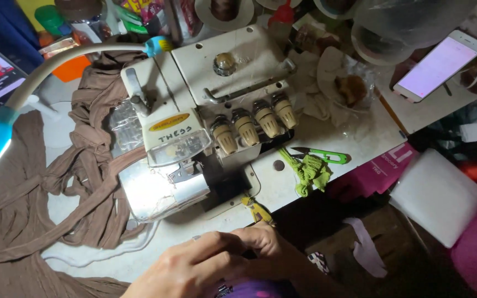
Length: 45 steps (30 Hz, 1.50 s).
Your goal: The person is using an overlock sewing machine to finish the edges of long brown fabric strips, while also interacting with a smartphone.
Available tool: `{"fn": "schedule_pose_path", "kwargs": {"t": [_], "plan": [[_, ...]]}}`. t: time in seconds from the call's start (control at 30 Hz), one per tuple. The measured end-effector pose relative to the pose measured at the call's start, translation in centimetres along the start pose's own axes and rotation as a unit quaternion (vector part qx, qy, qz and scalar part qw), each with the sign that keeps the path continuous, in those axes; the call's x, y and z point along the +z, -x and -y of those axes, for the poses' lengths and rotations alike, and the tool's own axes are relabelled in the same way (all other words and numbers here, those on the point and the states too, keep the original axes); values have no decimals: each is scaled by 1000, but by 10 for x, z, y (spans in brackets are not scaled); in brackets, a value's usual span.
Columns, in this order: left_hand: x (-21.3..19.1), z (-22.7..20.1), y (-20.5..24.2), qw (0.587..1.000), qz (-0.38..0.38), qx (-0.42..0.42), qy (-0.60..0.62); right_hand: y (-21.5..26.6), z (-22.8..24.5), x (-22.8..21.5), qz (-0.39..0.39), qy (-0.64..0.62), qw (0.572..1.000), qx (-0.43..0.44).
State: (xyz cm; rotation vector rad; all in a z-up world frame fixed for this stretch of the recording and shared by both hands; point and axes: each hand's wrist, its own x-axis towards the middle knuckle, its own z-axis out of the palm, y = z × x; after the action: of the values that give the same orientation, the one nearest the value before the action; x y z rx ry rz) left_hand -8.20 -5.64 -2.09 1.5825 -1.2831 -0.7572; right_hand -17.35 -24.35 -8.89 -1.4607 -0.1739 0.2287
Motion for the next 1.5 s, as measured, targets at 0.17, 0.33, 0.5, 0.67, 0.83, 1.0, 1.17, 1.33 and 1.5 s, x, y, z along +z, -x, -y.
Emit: {"fn": "schedule_pose_path", "kwargs": {"t": [0.17, 0.33, 0.5, 0.67, 0.83, 1.0, 1.17, 1.33, 1.5], "plan": [[-36, -10, 7, 949, -216, 25, -227, -8, -18, 1, 25, 53, 998, -28], [-67, 56, 11, 905, -296, 65, -299, 3, -40, 8, -6, -146, 981, 126], [-76, 67, 27, 864, -292, 115, -393, 28, -53, -13, -96, -134, 981, 99], [-69, 55, 55, 810, -215, 45, -543, 50, -34, -36, -126, -138, 981, 56], [-55, 68, 73, 812, -283, 43, -509, 70, -58, -65, -151, -175, 966, 114], [-47, 72, 78, 813, -376, 67, -439, 77, -70, -76, -159, -183, 961, 130], [-60, 57, 76, 850, -329, 36, -409, 78, -69, -72, -193, -127, 955, 185], [-65, 61, 64, 826, -345, 21, -446, 74, -77, -70, -125, -104, 968, 192], [-60, 61, 56, 823, -367, -8, -434, 79, -92, -74, -99, -125, 952, 261]]}}
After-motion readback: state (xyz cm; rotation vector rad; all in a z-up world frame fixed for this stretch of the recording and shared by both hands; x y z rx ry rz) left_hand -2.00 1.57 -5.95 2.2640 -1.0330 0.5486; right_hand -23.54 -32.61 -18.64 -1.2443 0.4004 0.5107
